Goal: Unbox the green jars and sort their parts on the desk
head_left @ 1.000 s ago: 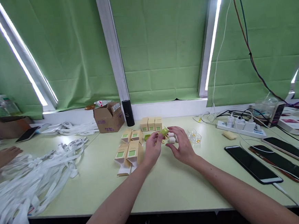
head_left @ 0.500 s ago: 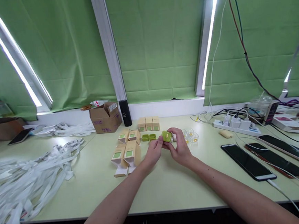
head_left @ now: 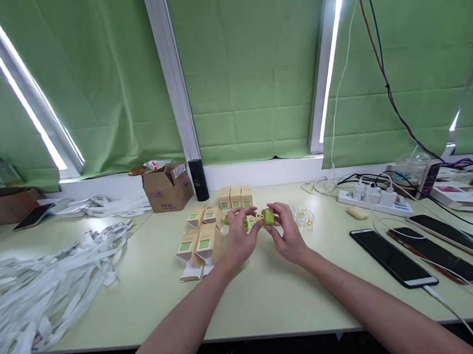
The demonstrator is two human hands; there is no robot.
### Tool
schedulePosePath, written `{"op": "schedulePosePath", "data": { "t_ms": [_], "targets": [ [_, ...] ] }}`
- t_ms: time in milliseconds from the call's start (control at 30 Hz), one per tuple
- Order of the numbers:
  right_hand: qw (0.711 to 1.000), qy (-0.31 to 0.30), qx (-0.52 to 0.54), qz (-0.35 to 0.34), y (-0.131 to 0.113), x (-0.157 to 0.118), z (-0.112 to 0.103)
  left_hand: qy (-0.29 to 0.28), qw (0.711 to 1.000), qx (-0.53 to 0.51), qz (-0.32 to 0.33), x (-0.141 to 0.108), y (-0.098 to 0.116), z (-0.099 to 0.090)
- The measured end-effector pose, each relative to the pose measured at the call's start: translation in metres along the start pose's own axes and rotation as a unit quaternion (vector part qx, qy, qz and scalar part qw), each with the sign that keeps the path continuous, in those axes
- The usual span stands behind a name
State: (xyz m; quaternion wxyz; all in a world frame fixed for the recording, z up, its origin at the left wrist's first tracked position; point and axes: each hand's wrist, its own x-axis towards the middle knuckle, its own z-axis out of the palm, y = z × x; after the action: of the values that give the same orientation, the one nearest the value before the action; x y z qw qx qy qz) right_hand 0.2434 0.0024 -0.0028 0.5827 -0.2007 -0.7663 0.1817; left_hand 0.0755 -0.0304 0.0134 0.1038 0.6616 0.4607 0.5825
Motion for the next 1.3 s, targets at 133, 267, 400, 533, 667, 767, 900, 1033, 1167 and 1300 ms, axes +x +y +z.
{"op": "schedulePosePath", "data": {
  "t_ms": [133, 267, 400, 533, 667, 767, 900, 1033, 1167, 1300],
  "targets": [
    [1.0, 0.004, -0.014, -0.009, 0.0, 0.002, -0.003, -0.007, 1.0, -0.003, 0.011, 0.001, 0.0, 0.0],
    [0.999, -0.002, -0.035, -0.015, 0.001, 0.003, -0.006, -0.004, 1.0, -0.017, -0.002, 0.001, -0.002, 0.001],
    [0.999, -0.007, -0.046, -0.021, 0.003, 0.002, -0.007, -0.015, 1.0, -0.02, -0.017, 0.001, -0.002, 0.001],
    [0.998, -0.011, -0.05, -0.024, 0.005, 0.002, -0.008, -0.022, 0.999, -0.024, -0.026, 0.0, 0.0, 0.001],
    [0.998, -0.024, -0.05, -0.016, 0.006, 0.0, -0.008, -0.033, 0.999, -0.013, -0.02, 0.0, 0.001, 0.0],
    [0.999, -0.031, -0.042, -0.011, 0.006, -0.001, -0.008, -0.047, 0.999, -0.009, -0.017, 0.0, 0.001, 0.0],
    [0.998, -0.038, -0.039, -0.009, 0.005, -0.002, -0.007, -0.049, 0.998, -0.02, -0.028, 0.0, 0.002, 0.0],
    [0.998, -0.04, -0.036, -0.015, 0.006, -0.003, -0.007, -0.056, 0.996, -0.054, -0.046, -0.001, 0.006, 0.001],
    [0.998, -0.042, -0.039, -0.021, 0.007, -0.004, -0.007, -0.065, 0.993, -0.08, -0.056, -0.001, 0.008, 0.0],
    [0.998, -0.045, -0.04, -0.027, 0.008, -0.005, -0.007, -0.073, 0.993, -0.07, -0.057, -0.002, 0.007, -0.002]
  ]
}}
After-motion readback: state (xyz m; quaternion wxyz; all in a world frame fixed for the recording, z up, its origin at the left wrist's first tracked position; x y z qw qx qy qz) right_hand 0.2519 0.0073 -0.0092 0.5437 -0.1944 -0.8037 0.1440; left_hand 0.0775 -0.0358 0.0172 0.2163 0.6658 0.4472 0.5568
